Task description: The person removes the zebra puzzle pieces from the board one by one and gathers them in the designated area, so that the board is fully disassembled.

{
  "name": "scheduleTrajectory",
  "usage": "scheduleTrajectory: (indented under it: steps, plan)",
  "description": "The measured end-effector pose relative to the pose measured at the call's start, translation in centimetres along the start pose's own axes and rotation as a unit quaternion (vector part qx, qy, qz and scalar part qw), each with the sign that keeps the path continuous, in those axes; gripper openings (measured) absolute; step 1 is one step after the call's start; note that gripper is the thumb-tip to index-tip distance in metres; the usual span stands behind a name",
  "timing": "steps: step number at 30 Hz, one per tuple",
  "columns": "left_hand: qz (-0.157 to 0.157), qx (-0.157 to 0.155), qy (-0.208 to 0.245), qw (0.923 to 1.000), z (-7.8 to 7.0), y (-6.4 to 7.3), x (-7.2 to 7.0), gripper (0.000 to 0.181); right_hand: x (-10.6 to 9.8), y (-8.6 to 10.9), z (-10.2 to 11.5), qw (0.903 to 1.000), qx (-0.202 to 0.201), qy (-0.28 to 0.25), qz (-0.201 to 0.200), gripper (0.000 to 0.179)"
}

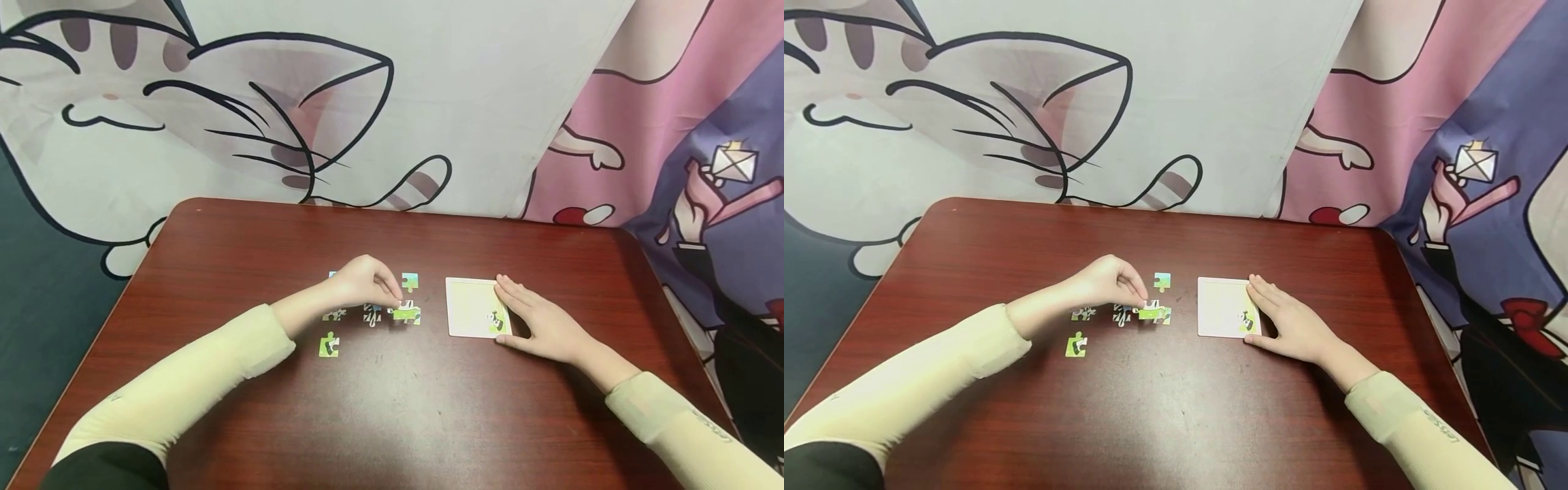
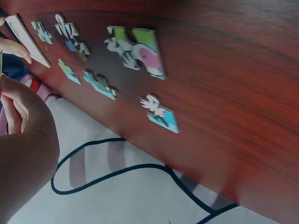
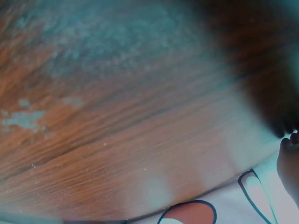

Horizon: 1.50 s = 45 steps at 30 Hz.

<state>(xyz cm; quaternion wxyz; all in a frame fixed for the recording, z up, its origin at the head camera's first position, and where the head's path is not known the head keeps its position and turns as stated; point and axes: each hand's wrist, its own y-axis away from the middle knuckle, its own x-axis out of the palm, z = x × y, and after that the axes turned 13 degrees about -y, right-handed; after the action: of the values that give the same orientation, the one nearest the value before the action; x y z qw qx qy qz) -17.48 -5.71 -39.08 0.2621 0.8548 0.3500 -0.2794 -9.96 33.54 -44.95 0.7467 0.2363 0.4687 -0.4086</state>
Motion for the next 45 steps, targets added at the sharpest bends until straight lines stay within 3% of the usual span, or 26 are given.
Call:
scheduleTrajectory:
  steps: [7,16,32,38,45]
  plan:
    - [0.014,-0.014,0.037,0.9991,0.9,1.5,-0.3,0.010,-0.1,0.1,-0.1,0.9999,-0.015,0.001,-0.001,0.099]
    - [0.040,-0.007,0.058,0.9975,2.2,2.9,0.4,0.008,-0.2,0.0,0.1,0.9999,-0.016,-0.002,-0.002,0.096]
    - [0.032,-0.009,0.032,0.9989,3.6,4.7,2.9,0.005,-0.1,0.0,0.0,0.9998,-0.018,-0.005,-0.007,0.096]
    - [-0.002,0.006,-0.032,0.9995,3.7,5.1,3.5,0.005,0.0,0.0,0.0,0.9999,-0.009,-0.006,-0.002,0.096]
    - [-0.019,-0.010,-0.067,0.9975,3.6,5.2,3.7,0.010,-0.1,0.0,0.2,1.0000,-0.004,-0.007,-0.003,0.096]
